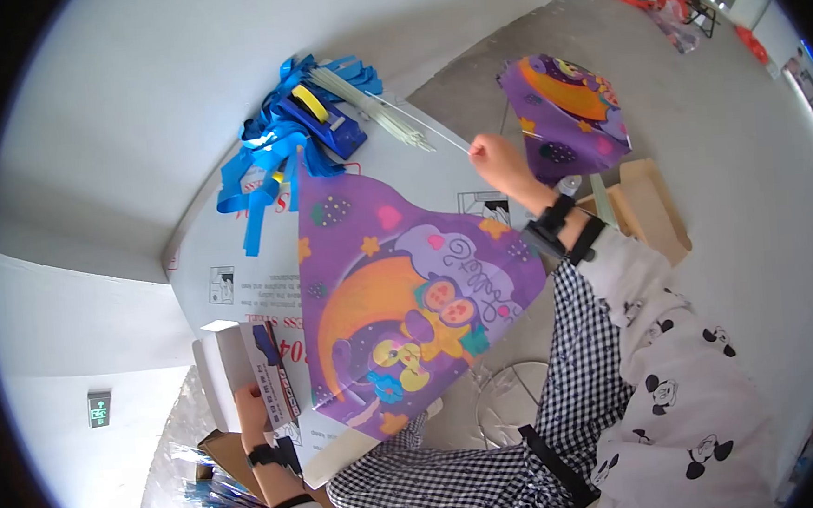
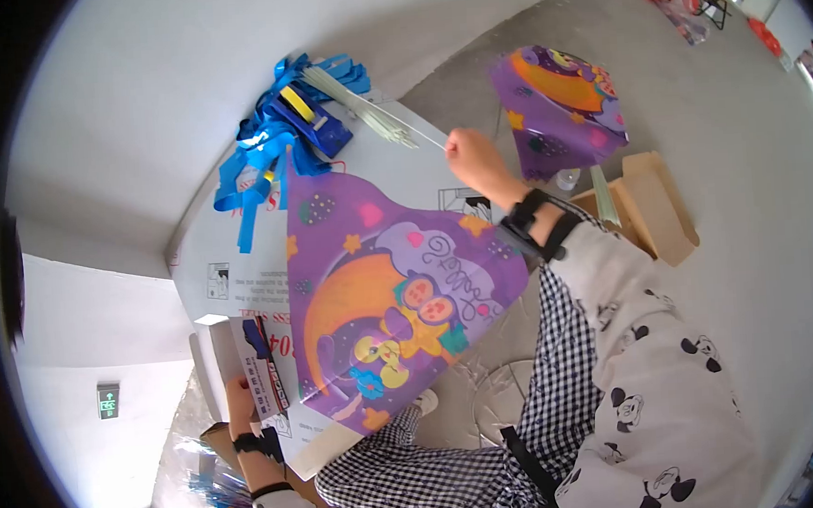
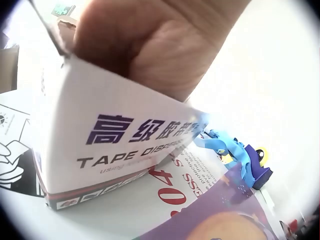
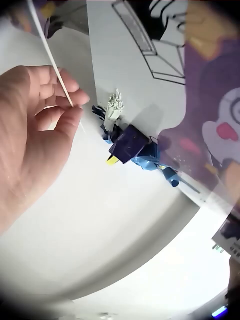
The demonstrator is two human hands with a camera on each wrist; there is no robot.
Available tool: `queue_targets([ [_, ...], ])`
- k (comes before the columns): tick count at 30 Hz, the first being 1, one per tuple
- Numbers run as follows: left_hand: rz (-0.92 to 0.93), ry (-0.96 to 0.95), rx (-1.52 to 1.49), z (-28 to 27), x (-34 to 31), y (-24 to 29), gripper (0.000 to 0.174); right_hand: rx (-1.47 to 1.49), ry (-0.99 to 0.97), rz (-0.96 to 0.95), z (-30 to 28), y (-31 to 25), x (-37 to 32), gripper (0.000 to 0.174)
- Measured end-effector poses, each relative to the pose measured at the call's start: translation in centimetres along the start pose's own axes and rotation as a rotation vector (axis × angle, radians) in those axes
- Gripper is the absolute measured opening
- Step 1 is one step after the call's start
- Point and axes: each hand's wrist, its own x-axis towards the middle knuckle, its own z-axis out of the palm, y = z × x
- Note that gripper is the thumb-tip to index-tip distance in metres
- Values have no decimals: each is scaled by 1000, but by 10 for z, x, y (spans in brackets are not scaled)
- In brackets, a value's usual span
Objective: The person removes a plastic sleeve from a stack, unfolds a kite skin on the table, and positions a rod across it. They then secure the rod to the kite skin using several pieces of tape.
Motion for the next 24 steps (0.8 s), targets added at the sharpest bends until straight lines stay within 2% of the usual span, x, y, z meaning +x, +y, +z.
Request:
queue_targets([
  [1,16,30,43,1,0,-8,19,-37,42,10,19,-7,15,9],
  [3,82,219,110,2,-12,-1,16,-19,83,-17,57,-20,48,10],
  [5,90,317,40,5,-30,18,10,46,-33,56,85,-37,80,11],
  [6,101,365,33,8,-36,19,9,-13,-7,-8,102,-36,94,16],
  [9,90,456,10,13,-57,34,6,55,9,-31,128,-40,111,24],
  [10,74,501,-38,18,-65,41,7,73,-85,-6,129,-38,112,29],
  [11,56,548,-90,21,-73,46,7,74,-104,-45,129,-36,108,30],
  [14,41,664,7,24,-97,58,9,125,-190,-113,121,-15,89,34],
  [17,106,830,21,24,-124,66,12,149,-226,-188,92,1,63,29],
  [19,46,902,-87,17,-152,68,15,153,-264,-195,69,15,41,27],
  [20,33,958,-163,15,-168,58,16,129,-263,-236,68,38,36,26],
  [21,14,1029,-228,9,-186,45,16,248,-266,-283,56,45,21,26],
  [22,-100,1031,-313,1,-207,42,17,209,-316,-265,38,42,6,27],
  [23,-81,1099,-331,0,-226,15,15,107,-361,-253,24,34,-6,26],
  [24,-133,1147,-288,-4,-246,15,14,75,-398,-314,20,47,-10,26],
])
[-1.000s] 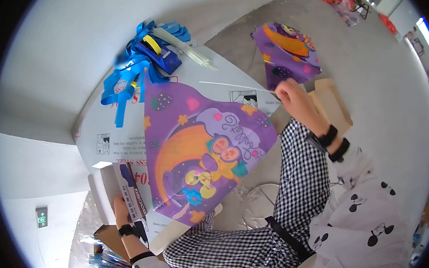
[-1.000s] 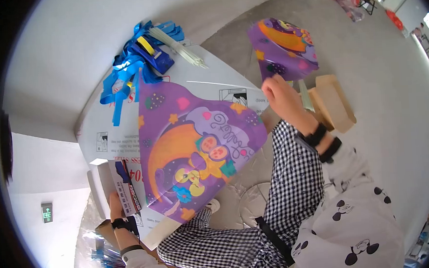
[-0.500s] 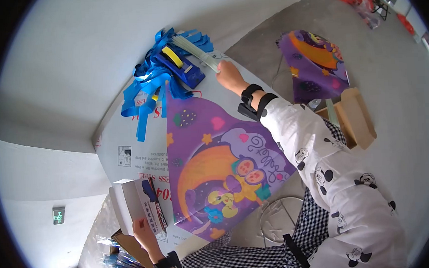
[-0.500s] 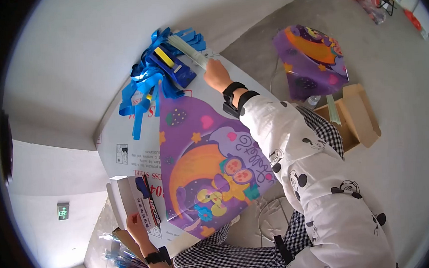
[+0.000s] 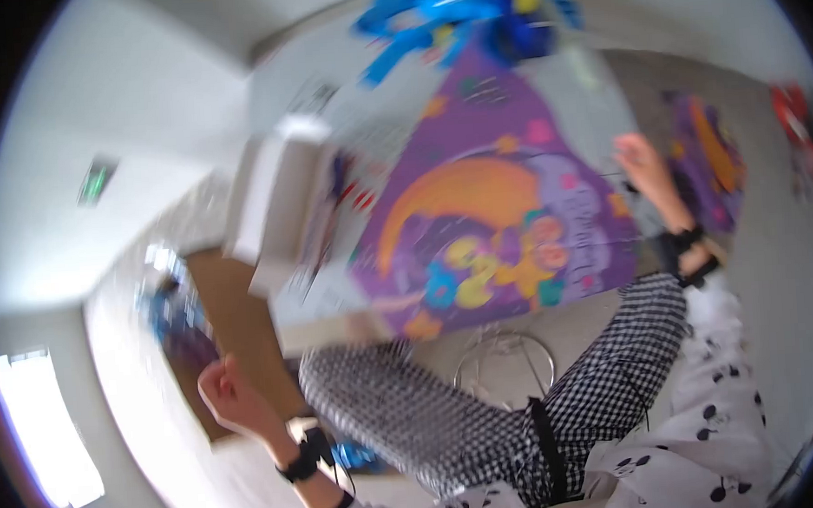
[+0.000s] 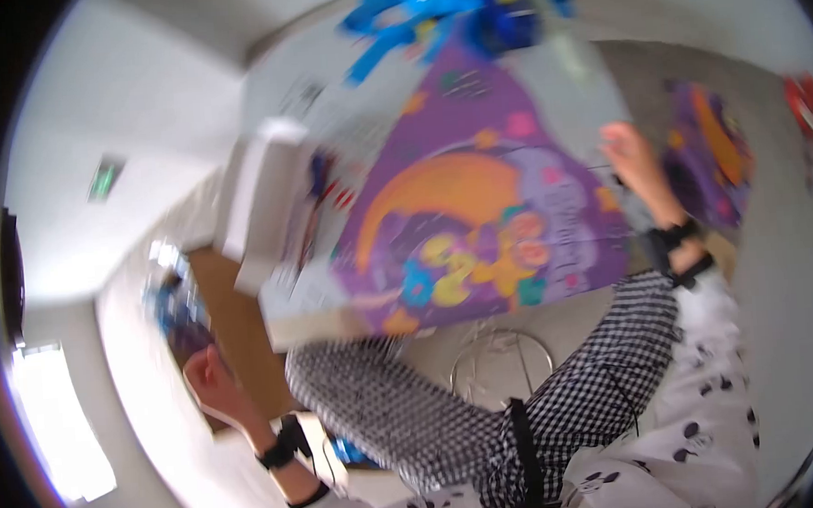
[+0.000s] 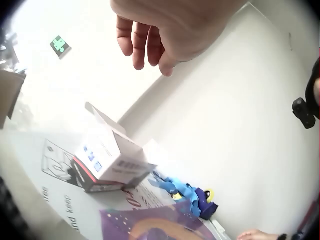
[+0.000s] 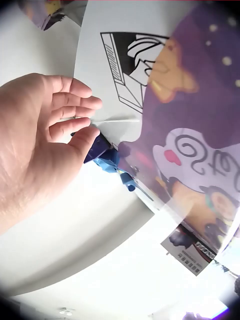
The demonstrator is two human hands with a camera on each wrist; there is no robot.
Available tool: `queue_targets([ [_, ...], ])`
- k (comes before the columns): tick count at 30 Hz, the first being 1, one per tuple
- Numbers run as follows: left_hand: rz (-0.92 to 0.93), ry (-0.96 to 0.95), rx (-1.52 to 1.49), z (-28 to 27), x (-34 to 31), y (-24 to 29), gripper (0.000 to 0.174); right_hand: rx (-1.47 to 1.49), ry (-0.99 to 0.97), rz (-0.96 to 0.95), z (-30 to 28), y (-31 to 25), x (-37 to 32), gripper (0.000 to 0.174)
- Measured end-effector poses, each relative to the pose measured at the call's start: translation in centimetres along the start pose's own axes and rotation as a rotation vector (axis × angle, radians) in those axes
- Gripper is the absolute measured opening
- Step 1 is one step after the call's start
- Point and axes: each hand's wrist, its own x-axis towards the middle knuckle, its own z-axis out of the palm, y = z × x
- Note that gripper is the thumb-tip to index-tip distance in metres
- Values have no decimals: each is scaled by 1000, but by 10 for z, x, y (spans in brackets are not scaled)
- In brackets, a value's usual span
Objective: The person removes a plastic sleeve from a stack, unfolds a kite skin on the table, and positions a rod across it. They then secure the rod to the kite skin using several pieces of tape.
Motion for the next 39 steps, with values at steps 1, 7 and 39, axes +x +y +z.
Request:
queue_targets([
  [1,1,37,-35,-20,-3,-28,15,-51,-35,28,-5,-9,-7,26],
  [7,-212,16,256,-103,-76,-143,17,-162,-80,-45,1,52,38,23],
  [39,-240,-229,-110,95,-21,-256,9,113,-127,590,-87,-33,49,11],
])
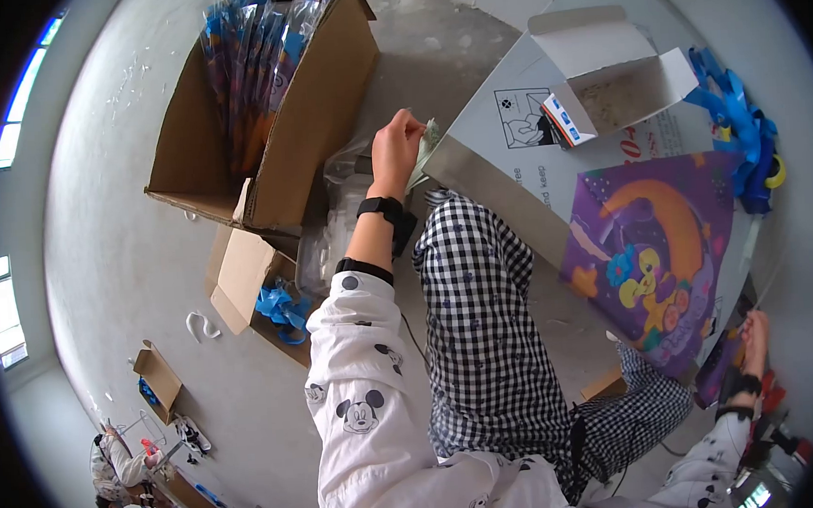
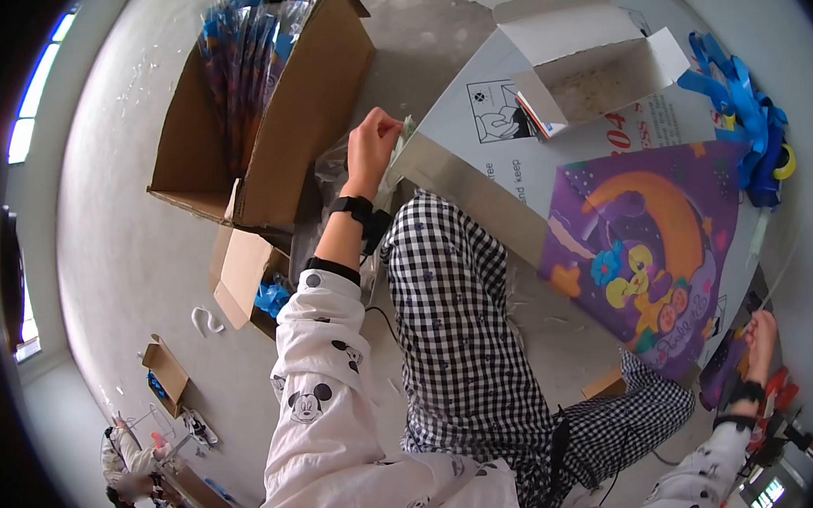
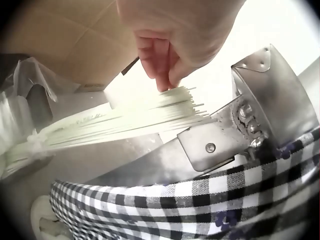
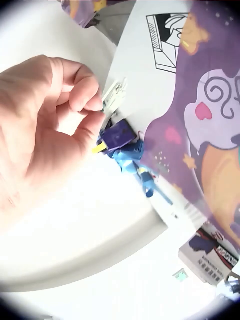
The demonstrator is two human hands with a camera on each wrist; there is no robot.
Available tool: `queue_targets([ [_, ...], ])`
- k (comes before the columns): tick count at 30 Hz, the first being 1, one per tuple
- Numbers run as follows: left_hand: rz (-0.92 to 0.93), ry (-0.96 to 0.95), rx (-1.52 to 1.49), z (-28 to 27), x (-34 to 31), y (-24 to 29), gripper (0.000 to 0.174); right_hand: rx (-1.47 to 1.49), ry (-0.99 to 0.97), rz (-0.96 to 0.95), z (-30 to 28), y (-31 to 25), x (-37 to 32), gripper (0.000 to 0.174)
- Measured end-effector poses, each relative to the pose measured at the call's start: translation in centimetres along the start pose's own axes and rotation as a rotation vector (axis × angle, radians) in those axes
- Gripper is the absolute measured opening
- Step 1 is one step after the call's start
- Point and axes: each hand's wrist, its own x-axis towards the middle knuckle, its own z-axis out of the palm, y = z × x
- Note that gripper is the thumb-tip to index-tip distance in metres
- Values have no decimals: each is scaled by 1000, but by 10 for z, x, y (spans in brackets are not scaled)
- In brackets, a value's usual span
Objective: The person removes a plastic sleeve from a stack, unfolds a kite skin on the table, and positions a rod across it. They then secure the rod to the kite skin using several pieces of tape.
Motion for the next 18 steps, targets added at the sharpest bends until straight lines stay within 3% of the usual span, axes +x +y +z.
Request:
queue_targets([
  [2,42,-33,48,0,0,-4,9,-25,14,-122,-12,-21,-49,8],
  [4,116,26,45,4,2,-9,9,-145,98,-197,12,-69,-119,6],
  [8,135,3,54,9,4,-4,9,-299,-78,-429,36,-125,-190,7],
  [11,142,46,56,8,2,-4,8,-483,-59,-667,87,-176,-248,7],
  [14,102,78,50,2,2,3,7,-844,-12,-1012,131,-229,-286,7],
  [18,185,70,-58,-36,8,46,3,-1013,-49,-1449,190,-283,-306,8],
])
